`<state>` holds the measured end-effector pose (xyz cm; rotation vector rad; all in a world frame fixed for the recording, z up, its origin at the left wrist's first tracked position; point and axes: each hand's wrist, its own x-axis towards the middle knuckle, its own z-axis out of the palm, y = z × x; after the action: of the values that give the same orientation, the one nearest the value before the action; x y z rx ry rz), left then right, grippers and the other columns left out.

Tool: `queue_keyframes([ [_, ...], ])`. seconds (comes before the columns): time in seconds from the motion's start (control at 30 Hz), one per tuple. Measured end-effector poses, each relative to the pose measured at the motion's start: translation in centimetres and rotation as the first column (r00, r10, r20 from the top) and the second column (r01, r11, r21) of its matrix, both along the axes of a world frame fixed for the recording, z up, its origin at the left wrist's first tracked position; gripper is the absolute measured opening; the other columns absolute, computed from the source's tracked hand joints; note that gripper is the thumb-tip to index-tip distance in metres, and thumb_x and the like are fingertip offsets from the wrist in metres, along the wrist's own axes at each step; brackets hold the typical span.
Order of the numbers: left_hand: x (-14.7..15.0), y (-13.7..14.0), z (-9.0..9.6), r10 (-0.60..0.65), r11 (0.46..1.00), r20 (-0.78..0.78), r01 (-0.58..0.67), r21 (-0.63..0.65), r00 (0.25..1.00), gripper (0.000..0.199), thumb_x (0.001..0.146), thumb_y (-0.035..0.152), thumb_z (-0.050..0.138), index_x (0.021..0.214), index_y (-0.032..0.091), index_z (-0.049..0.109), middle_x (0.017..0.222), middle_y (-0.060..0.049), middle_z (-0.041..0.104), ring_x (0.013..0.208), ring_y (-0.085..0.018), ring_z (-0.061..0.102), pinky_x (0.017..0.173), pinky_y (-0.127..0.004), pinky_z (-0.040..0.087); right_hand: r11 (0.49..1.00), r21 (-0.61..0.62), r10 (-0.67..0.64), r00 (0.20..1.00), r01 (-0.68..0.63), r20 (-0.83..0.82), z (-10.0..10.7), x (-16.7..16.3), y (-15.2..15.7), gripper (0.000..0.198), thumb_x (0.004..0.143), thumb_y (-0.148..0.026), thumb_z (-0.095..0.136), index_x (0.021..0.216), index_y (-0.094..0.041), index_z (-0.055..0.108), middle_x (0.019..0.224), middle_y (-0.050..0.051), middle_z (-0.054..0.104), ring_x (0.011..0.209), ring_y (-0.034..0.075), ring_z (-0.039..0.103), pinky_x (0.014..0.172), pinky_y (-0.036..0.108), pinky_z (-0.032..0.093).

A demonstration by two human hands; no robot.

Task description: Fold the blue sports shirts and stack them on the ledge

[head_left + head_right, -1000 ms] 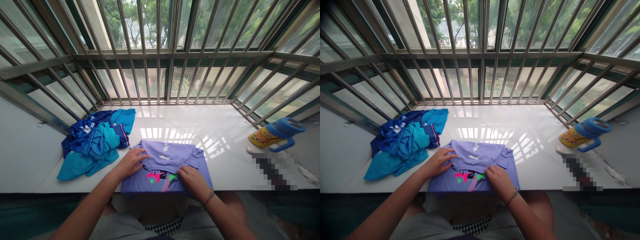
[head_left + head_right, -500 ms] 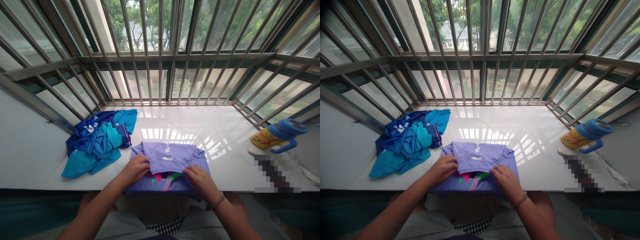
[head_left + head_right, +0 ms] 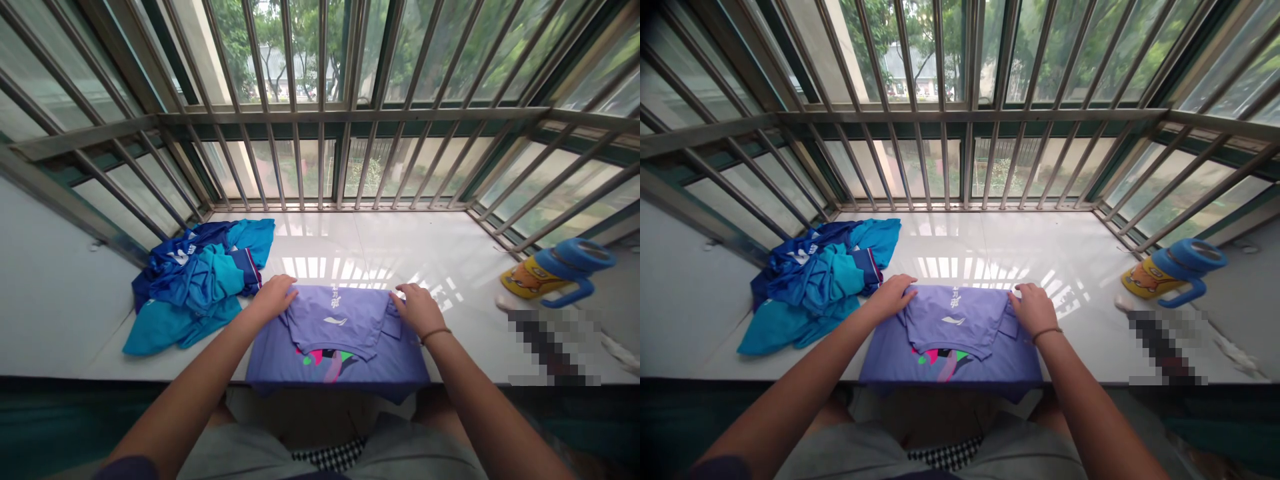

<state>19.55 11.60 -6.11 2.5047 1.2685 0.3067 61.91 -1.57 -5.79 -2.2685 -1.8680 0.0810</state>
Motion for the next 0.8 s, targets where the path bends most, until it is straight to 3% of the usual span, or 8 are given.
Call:
queue_keyframes([
  [0.07,0.5,2.0,-0.3,0.026,0.995,-0.073,-0.033,-0.096,0.997,0.039,0.092,0.039,0.076,0.126,0.021,0.075,0.135,-0.016,0.073,0.130,-0.035,0.066,0.109,-0.043,0.051,0.992,-0.128,0.010,0.999,-0.014,-0.032,-0.3,0.2,2.0,0.038,0.103,-0.046,0.065,0.126,-0.017,0.073,0.130,0.018,0.073,0.118,0.032,0.069,0.099,0.039,0.053],
  [0.2,0.8,4.6,-0.9,-0.002,0.973,-0.129,-0.028,-0.229,0.992,0.036,0.074,0.044,0.089,0.103,0.024,0.079,0.107,-0.011,0.080,0.108,-0.034,0.073,0.089,-0.036,0.054,0.943,-0.329,0.015,0.993,-0.053,-0.117,-1.0,0.3,4.3,0.040,0.098,-0.044,0.071,0.129,-0.018,0.071,0.119,0.016,0.077,0.109,0.030,0.072,0.087,0.036,0.053],
  [0.43,1.1,8.9,0.2,-0.041,0.911,-0.121,-0.013,-0.412,0.992,0.028,0.064,0.047,0.088,0.075,0.025,0.074,0.077,0.001,0.075,0.074,-0.022,0.070,0.062,-0.027,0.043,0.903,-0.389,0.085,0.964,-0.182,-0.253,-0.3,2.2,8.8,0.019,0.089,-0.035,0.080,0.098,-0.019,0.078,0.098,0.009,0.079,0.092,0.024,0.072,0.078,0.029,0.049],
  [0.53,1.9,11.0,1.2,0.024,0.922,-0.091,-0.057,-0.382,0.996,0.024,0.070,0.043,0.084,0.080,0.023,0.075,0.080,0.000,0.076,0.078,-0.022,0.070,0.064,-0.026,0.045,0.916,-0.368,0.049,0.953,-0.163,-0.298,1.0,3.2,11.5,0.023,0.093,-0.039,0.074,0.100,-0.017,0.077,0.096,0.007,0.079,0.085,0.020,0.069,0.073,0.027,0.048],
  [0.67,3.7,12.9,2.6,0.133,0.961,-0.022,-0.134,-0.242,0.991,0.018,0.079,0.035,0.078,0.089,0.020,0.074,0.095,-0.005,0.079,0.092,-0.024,0.072,0.078,-0.028,0.050,0.957,-0.279,-0.012,0.950,-0.080,-0.311,3.3,4.0,14.1,0.026,0.098,-0.039,0.067,0.106,-0.016,0.074,0.096,0.008,0.078,0.081,0.019,0.067,0.072,0.027,0.048],
  [0.8,4.4,12.2,4.5,0.165,0.982,0.064,-0.157,-0.105,0.984,0.018,0.090,0.031,0.069,0.102,0.019,0.074,0.107,-0.009,0.079,0.103,-0.027,0.070,0.090,-0.033,0.052,0.990,-0.133,0.003,0.955,-0.044,-0.297,5.3,3.8,13.7,0.019,0.095,-0.031,0.066,0.109,-0.018,0.071,0.100,0.008,0.077,0.087,0.019,0.067,0.079,0.029,0.049],
])
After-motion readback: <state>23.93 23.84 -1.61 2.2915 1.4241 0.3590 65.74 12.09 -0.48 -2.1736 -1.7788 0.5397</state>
